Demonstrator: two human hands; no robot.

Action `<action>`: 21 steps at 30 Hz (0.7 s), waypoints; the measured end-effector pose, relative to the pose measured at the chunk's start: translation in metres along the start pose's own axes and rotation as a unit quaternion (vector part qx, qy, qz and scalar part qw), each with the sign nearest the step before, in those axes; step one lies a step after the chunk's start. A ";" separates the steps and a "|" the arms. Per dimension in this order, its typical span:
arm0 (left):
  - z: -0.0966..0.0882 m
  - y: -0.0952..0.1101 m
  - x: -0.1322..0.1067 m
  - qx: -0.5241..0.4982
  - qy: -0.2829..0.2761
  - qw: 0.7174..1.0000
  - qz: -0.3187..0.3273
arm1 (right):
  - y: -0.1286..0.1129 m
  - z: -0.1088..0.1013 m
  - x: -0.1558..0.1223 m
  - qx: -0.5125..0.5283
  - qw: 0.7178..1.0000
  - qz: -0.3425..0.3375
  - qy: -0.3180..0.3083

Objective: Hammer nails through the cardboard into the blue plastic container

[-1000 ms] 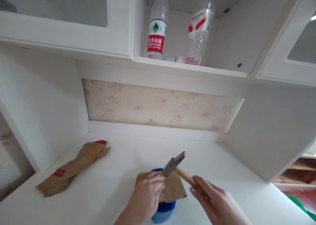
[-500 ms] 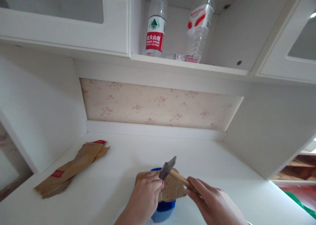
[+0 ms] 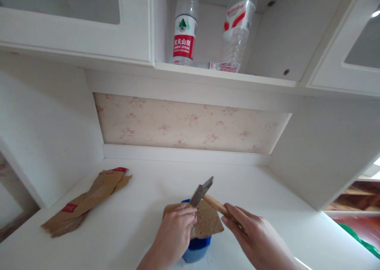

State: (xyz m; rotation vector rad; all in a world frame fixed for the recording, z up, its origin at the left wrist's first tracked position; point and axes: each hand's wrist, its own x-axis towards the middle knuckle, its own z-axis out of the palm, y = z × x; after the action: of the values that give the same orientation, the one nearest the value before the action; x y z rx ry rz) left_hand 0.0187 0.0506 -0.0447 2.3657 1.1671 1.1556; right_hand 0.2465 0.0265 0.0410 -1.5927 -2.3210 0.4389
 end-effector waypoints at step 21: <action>-0.004 0.003 0.001 0.007 -0.024 0.999 -0.028 | -0.006 -0.002 -0.006 -0.016 1.000 0.002 -0.005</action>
State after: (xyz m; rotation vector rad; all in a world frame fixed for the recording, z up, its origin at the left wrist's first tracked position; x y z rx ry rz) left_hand 0.0177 0.0491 -0.0398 2.3422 1.2217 1.0695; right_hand 0.2443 0.0188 0.0450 -1.6145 -2.3433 0.4136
